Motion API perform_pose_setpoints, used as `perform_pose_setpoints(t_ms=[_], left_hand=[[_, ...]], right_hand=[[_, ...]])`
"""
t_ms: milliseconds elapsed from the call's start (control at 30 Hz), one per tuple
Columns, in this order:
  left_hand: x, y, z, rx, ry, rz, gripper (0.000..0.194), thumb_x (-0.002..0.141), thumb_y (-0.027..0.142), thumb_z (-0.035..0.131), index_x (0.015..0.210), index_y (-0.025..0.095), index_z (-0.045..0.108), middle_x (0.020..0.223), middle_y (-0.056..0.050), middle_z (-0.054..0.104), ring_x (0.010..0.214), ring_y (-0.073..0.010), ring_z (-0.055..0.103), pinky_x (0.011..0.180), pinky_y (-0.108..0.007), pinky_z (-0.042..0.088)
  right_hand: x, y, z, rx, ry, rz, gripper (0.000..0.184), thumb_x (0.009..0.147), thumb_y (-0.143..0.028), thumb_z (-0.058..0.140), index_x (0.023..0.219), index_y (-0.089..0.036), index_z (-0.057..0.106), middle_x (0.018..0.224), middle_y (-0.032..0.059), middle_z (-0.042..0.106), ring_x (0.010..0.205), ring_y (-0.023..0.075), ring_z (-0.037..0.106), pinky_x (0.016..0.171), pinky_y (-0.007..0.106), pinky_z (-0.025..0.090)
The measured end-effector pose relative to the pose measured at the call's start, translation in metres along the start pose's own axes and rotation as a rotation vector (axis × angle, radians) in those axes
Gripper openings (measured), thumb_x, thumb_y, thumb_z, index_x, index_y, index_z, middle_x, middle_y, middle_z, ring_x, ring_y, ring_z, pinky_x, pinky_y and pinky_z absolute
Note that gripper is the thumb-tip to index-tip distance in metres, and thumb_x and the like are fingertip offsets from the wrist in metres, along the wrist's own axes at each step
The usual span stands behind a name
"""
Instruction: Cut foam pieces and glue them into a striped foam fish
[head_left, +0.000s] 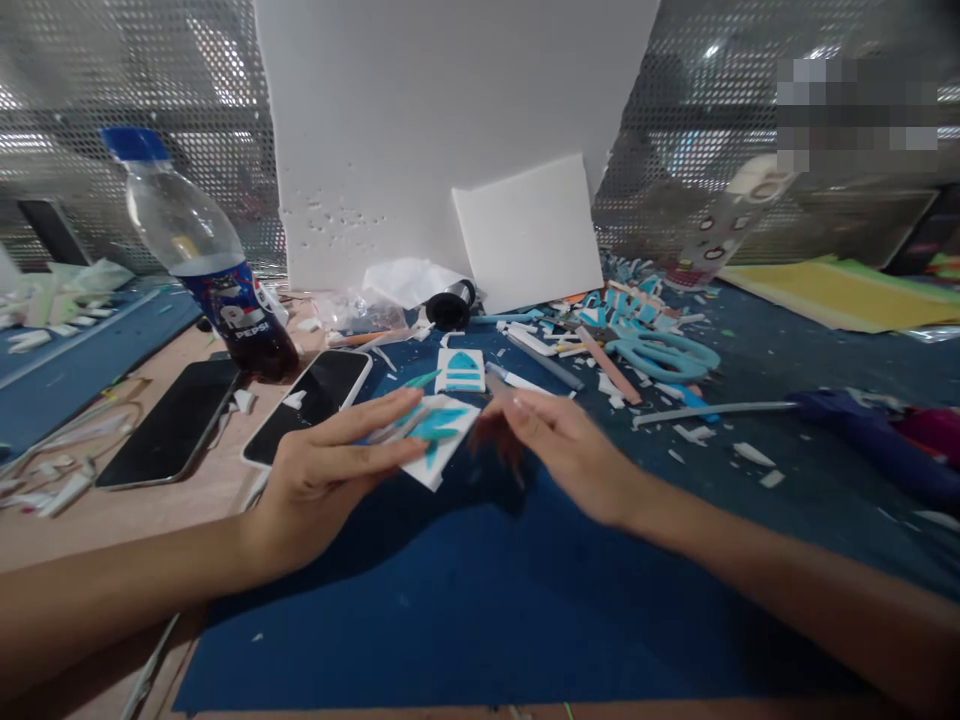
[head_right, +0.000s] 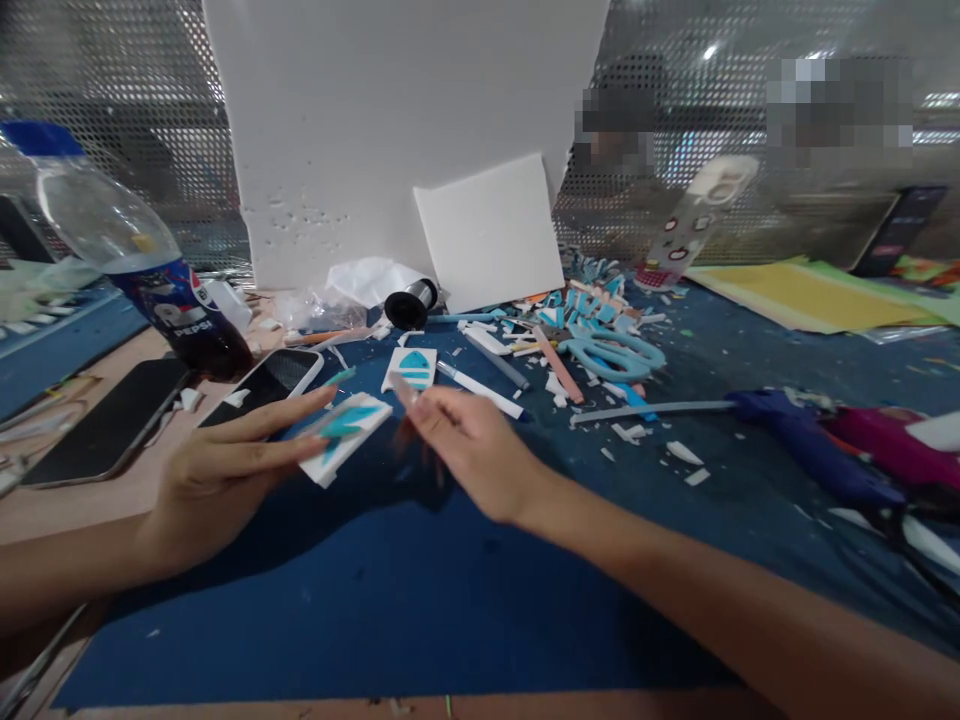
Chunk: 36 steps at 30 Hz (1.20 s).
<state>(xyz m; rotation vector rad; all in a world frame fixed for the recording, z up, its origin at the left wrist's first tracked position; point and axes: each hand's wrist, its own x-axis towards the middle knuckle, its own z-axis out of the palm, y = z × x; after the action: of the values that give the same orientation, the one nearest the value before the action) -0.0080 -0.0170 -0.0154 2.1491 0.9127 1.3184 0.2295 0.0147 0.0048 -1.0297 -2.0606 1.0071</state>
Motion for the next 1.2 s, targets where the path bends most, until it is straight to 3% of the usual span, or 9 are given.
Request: perform_pose_setpoints(t_ms=[100,300,367,467,533,667,800,1000,1200], left_hand=[[0.0,-0.002,0.0,0.17,-0.09,0.177,0.046,0.087,0.003,0.054,0.117,0.037,0.061,0.134,0.002,0.053,0.126,-0.0213,0.048,0.107,-0.048,0.041],[0.002,0.001,0.003,0.313,-0.304,0.359,0.051,0.088,0.005,0.051,0.136,0.02,0.042,0.131,-0.013,0.056,0.13,-0.0223,0.043,0.107,-0.043,0.04],[0.001,0.003,0.004,0.286,-0.326,0.33,0.06,0.086,0.013,0.055,0.142,0.018,0.032,0.139,-0.015,0.047,0.134,-0.0245,0.036,0.109,-0.044,0.035],[0.0,0.005,0.003,0.263,-0.296,0.185,0.075,0.085,0.026,0.06,0.147,0.02,0.018,0.148,-0.015,0.031,0.137,-0.028,0.03,0.111,-0.046,0.031],[-0.001,0.005,0.002,0.249,-0.314,0.119,0.078,0.086,0.028,0.06,0.148,0.023,0.012,0.148,-0.013,0.032,0.136,-0.0272,0.031,0.112,-0.046,0.03],[0.001,0.005,0.002,0.232,-0.36,0.124,0.081,0.086,0.028,0.06,0.148,0.026,0.008,0.148,-0.012,0.033,0.134,-0.0266,0.034,0.111,-0.046,0.03],[0.003,0.005,0.008,0.298,-0.267,0.108,0.078,0.086,0.03,0.061,0.147,0.026,0.013,0.14,-0.013,0.042,0.124,-0.0251,0.046,0.103,-0.039,0.043],[0.003,0.01,0.016,0.403,-0.167,0.181,0.053,0.087,0.028,0.06,0.134,0.017,0.038,0.124,-0.013,0.058,0.113,-0.023,0.057,0.099,-0.033,0.047],[0.002,0.01,0.012,0.307,-0.115,0.058,0.06,0.076,0.035,0.07,0.128,0.019,0.047,0.117,-0.011,0.064,0.098,-0.0222,0.067,0.088,-0.031,0.054]], right_hand=[[-0.01,-0.012,0.026,0.5,-0.222,0.138,0.047,0.087,-0.059,0.042,0.08,-0.015,0.056,0.072,0.004,0.061,0.054,0.0104,0.054,0.047,0.023,0.046],[-0.008,-0.01,0.037,0.712,-0.181,0.242,0.04,0.077,-0.055,0.061,0.074,-0.016,0.053,0.06,-0.0033,0.055,0.04,0.0047,0.044,0.035,0.017,0.035],[-0.008,-0.007,0.035,0.663,-0.164,0.232,0.038,0.079,-0.053,0.059,0.073,-0.016,0.051,0.058,-0.0044,0.053,0.038,0.0041,0.041,0.032,0.016,0.03],[-0.011,-0.006,0.033,0.512,-0.15,0.153,0.035,0.086,-0.047,0.053,0.069,-0.016,0.05,0.058,-0.0038,0.052,0.043,0.005,0.045,0.04,0.017,0.037],[-0.012,-0.007,0.032,0.397,-0.13,0.085,0.035,0.089,-0.044,0.05,0.067,-0.016,0.05,0.057,-0.0033,0.051,0.048,0.0067,0.049,0.046,0.019,0.041],[-0.011,-0.011,0.028,0.164,-0.109,-0.034,0.033,0.09,-0.035,0.051,0.063,-0.016,0.05,0.053,-0.0044,0.049,0.047,0.0064,0.046,0.046,0.019,0.035],[-0.012,-0.015,0.029,0.024,-0.112,-0.152,0.033,0.091,-0.018,0.048,0.058,-0.016,0.047,0.053,-0.0038,0.051,0.049,0.0062,0.049,0.049,0.018,0.035],[-0.017,-0.017,0.034,-0.081,-0.037,-0.31,0.033,0.091,-0.015,0.045,0.058,-0.018,0.043,0.054,-0.0044,0.046,0.053,0.0075,0.044,0.052,0.02,0.035],[-0.015,-0.017,0.033,-0.002,0.043,-0.391,0.031,0.091,-0.015,0.044,0.06,-0.017,0.043,0.057,-0.0043,0.043,0.054,0.0069,0.04,0.053,0.02,0.034]])
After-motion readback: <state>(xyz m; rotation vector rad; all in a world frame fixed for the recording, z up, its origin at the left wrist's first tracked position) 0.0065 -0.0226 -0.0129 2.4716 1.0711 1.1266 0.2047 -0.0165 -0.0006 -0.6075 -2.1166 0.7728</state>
